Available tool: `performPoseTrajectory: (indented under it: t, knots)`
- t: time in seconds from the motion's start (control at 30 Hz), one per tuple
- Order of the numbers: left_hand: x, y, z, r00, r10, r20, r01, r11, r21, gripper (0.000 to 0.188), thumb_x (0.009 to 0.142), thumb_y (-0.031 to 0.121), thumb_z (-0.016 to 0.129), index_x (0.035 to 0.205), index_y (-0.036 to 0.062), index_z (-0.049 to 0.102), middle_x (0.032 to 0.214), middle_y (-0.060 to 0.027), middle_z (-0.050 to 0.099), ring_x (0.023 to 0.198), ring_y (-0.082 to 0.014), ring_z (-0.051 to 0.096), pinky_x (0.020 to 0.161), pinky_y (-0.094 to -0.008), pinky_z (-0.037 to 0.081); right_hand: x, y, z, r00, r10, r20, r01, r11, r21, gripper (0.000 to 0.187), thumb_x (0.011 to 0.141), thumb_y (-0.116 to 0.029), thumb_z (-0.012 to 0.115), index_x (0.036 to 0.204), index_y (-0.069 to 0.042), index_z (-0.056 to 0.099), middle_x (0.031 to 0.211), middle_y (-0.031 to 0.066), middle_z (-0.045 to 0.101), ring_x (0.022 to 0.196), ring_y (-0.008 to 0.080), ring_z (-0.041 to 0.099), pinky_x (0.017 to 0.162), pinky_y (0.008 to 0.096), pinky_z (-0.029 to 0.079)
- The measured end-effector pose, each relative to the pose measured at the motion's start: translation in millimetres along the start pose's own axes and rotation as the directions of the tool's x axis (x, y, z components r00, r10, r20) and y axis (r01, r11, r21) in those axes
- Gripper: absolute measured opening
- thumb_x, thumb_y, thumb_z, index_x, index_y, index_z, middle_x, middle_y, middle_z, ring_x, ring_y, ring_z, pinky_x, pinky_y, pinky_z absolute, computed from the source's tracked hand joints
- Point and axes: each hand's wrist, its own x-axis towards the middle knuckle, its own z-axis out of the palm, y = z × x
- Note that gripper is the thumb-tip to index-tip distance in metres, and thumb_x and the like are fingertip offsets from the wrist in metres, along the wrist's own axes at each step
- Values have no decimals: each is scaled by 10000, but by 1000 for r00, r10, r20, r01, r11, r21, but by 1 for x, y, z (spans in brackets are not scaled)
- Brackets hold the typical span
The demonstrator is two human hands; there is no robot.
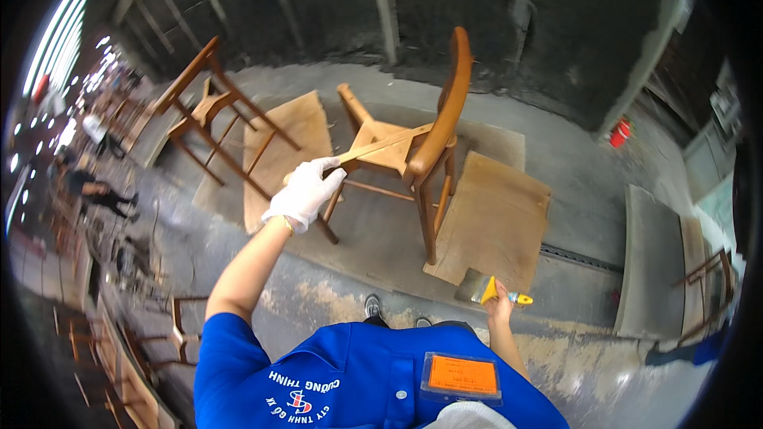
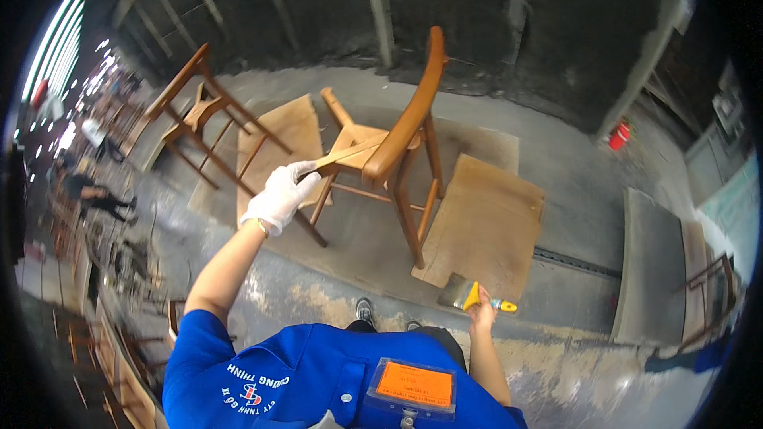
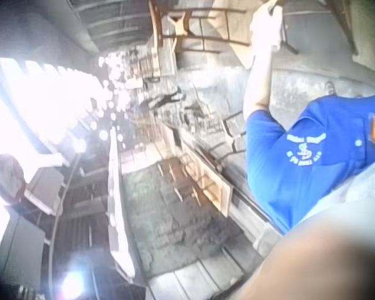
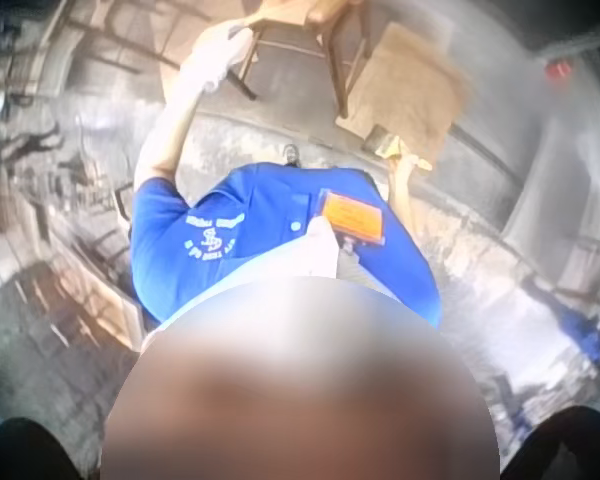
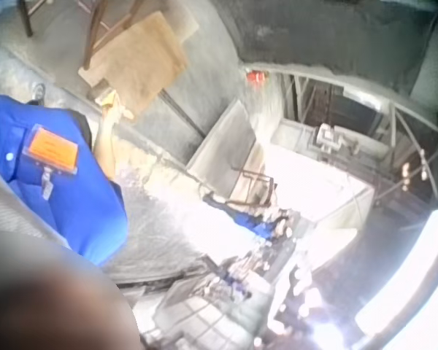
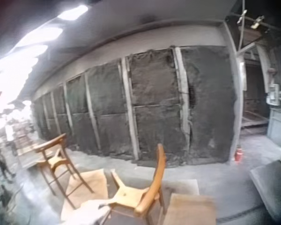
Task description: The person applies a finish to a wooden chair using a brush. They hold the chair with one hand and brush the legs, seat, and backrest with the other, rotating the chair to reach all surfaces.
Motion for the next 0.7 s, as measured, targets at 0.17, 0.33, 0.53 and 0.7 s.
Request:
performPoseTrajectory:
  t: [0.17,0.33,0.53,0.7]
  knots:
    - [103,-20,5,933,-39,357,19,998,60,654,1040,484,647,1420,-47,666,1356,-252,733,1289,-393,678,1111,-427,508,-87,50,-74,916,-85,-391,83,996,-24,262,1021,-292,748,1250,-170,779,1126,37,765,894,198,720,748,392,607]
    - [170,-29,28,614,-163,772,624,699,-349,585,1066,422,695,1513,61,591,1499,-100,669,1357,-250,637,1176,-388,479,-178,113,-84,715,-114,-690,167,986,10,311,997,-344,775,1241,-150,772,1048,35,750,818,170,691,681,348,576]
    - [215,-61,86,442,-42,896,821,422,-385,563,996,426,761,1438,99,640,1384,-92,735,1270,-295,688,1132,-441,523,-342,221,-73,477,-13,-879,96,995,38,236,1015,-267,739,1195,-117,772,1027,36,766,852,155,714,671,342,570]
    - [200,-69,82,516,-37,856,809,348,-474,609,935,547,775,1379,140,691,1337,-90,749,1182,-285,719,1055,-433,563,-421,308,-51,213,-23,-977,-115,992,-48,252,961,-234,800,1115,-35,787,1017,94,788,909,204,757,771,362,605]
